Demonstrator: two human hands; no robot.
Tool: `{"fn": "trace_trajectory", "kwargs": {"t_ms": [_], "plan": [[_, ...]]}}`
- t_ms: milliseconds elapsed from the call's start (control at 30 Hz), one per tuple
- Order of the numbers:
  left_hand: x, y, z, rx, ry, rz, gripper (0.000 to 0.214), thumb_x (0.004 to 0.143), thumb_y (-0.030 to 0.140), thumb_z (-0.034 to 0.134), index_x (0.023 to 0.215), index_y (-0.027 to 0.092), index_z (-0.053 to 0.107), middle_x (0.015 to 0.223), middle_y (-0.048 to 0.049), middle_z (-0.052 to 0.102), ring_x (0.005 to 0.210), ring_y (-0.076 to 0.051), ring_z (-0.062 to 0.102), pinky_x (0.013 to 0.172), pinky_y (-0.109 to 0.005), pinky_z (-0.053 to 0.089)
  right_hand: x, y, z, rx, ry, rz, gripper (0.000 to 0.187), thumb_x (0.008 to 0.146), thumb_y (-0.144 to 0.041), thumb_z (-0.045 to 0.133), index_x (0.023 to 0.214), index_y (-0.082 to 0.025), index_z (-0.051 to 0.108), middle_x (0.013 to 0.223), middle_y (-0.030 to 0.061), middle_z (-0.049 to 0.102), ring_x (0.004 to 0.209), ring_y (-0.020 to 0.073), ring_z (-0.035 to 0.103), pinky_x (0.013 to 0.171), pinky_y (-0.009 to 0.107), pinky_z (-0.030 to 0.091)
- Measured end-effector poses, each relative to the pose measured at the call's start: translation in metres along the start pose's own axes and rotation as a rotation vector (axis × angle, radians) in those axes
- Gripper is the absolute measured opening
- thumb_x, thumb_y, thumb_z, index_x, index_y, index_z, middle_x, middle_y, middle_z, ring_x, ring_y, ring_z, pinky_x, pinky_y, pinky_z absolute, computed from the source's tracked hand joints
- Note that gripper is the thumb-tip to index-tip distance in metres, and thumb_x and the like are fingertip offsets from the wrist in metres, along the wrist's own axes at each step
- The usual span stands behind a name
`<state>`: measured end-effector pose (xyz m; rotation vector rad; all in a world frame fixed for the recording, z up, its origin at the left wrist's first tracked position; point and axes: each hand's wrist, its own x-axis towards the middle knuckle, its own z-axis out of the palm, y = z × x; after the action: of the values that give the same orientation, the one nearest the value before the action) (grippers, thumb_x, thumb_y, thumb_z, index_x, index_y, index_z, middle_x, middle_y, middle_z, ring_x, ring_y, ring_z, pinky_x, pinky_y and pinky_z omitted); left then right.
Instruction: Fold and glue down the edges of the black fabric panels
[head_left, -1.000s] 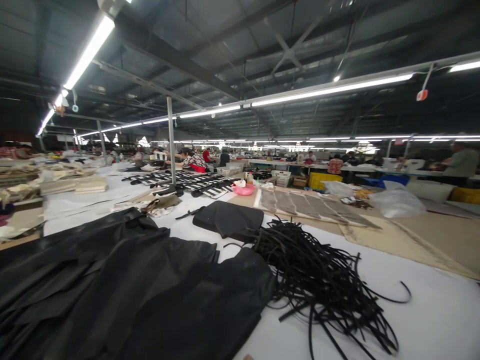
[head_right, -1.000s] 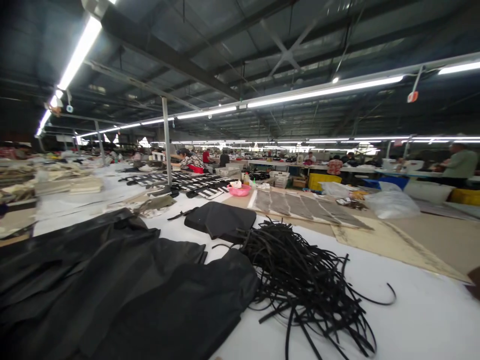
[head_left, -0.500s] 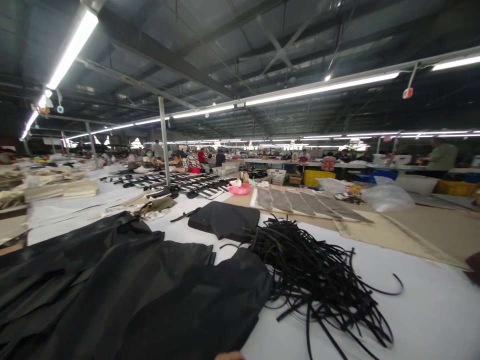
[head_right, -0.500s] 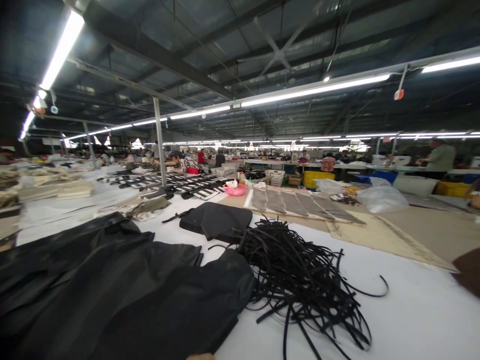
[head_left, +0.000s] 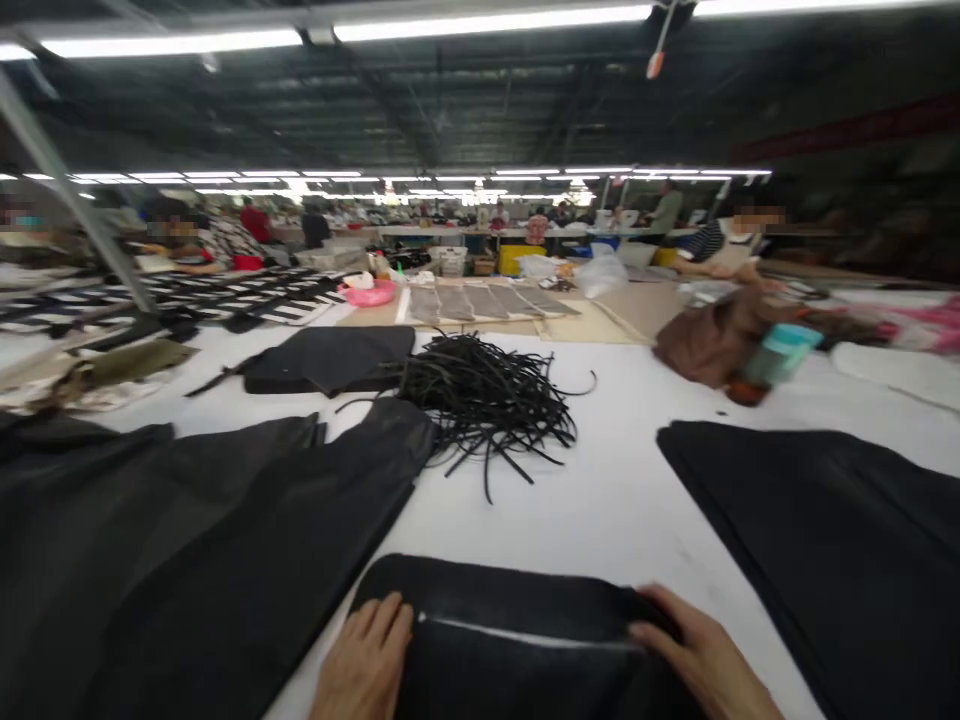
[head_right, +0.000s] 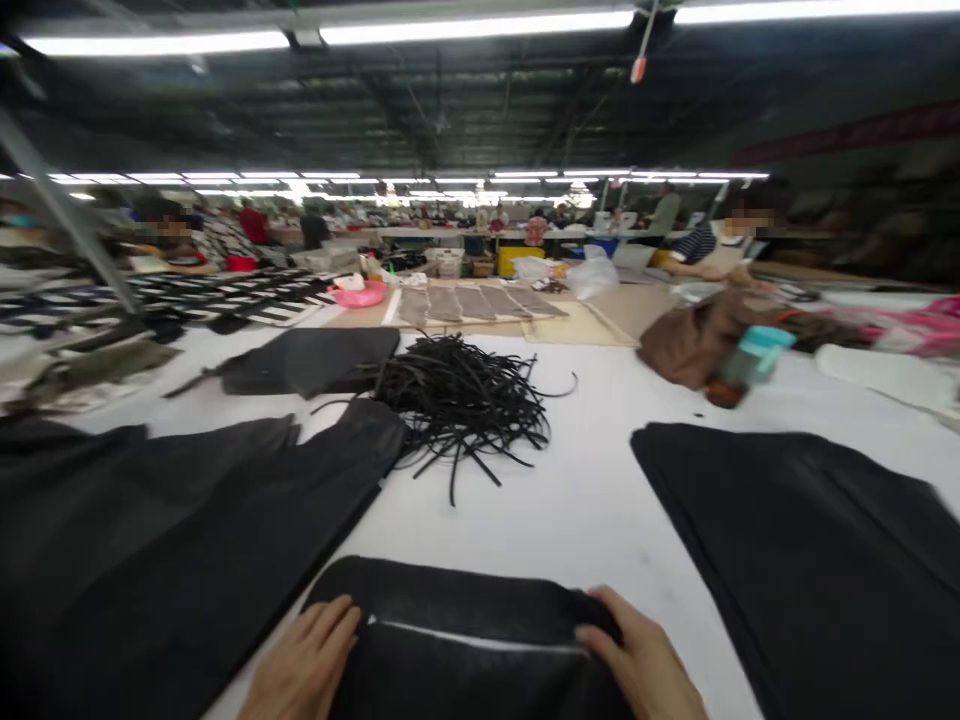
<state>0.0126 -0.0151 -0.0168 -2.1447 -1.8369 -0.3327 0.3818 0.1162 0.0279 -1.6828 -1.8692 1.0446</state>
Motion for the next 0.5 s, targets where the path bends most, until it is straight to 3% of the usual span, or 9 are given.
{"fn": "trace_trajectory", "kwargs": {"t_ms": [100,200,267,400,500], "plan": [[-0.011,-0.006,0.007,0.072,-0.064,-0.005,0.036,0.079,0.013,0.041,0.106,0.017,0.063,0.111,-0.0103,0.064,0.098,-0.027,0.058,0.084,-0.039,0.045,0.000,-0.004,-0.003,-0.180,-0.023,-0.082,0.016,0.081,-0.032,0.048,0.089,-0.024,0.060,0.086,-0.0002,0.069,0.084,0.0217,0.062,0.073,0.031,0.047],[-0.014,-0.015,0.015,0.049,-0.141,-0.004,0.040,0.077,0.013,0.036,0.107,0.013,0.064,0.116,-0.0131,0.061,0.102,-0.029,0.054,0.087,-0.045,0.041,0.001,-0.001,-0.008,-0.598,0.197,-0.191,0.014,0.083,-0.018,0.046,0.090,-0.023,0.058,0.083,0.0002,0.067,0.079,0.0182,0.061,0.068,0.027,0.044],[-0.015,-0.019,0.019,0.047,-0.168,-0.005,0.042,0.078,0.015,0.036,0.111,0.011,0.062,0.119,-0.0155,0.058,0.104,-0.032,0.052,0.086,-0.046,0.041,0.000,0.002,-0.015,-0.750,0.300,-0.176,0.021,0.083,-0.009,0.042,0.088,-0.021,0.058,0.087,0.0058,0.064,0.082,0.0214,0.058,0.072,0.031,0.040],[-0.015,-0.018,0.019,0.042,-0.208,-0.024,0.043,0.078,0.014,0.034,0.113,0.012,0.060,0.123,-0.0144,0.055,0.106,-0.032,0.049,0.084,-0.045,0.042,-0.012,-0.004,-0.024,-0.870,0.437,-0.118,0.030,0.083,-0.002,0.032,0.092,-0.017,0.057,0.097,0.0148,0.058,0.089,0.0276,0.052,0.074,0.038,0.036],[-0.013,-0.013,0.010,0.031,-0.232,-0.047,0.044,0.079,0.015,0.033,0.114,0.012,0.059,0.125,-0.0135,0.054,0.106,-0.031,0.049,0.086,-0.045,0.041,-0.029,-0.014,-0.014,-0.804,0.411,-0.188,0.025,0.087,-0.007,0.035,0.093,-0.020,0.055,0.096,0.0091,0.057,0.084,0.0220,0.053,0.071,0.032,0.039]]}}
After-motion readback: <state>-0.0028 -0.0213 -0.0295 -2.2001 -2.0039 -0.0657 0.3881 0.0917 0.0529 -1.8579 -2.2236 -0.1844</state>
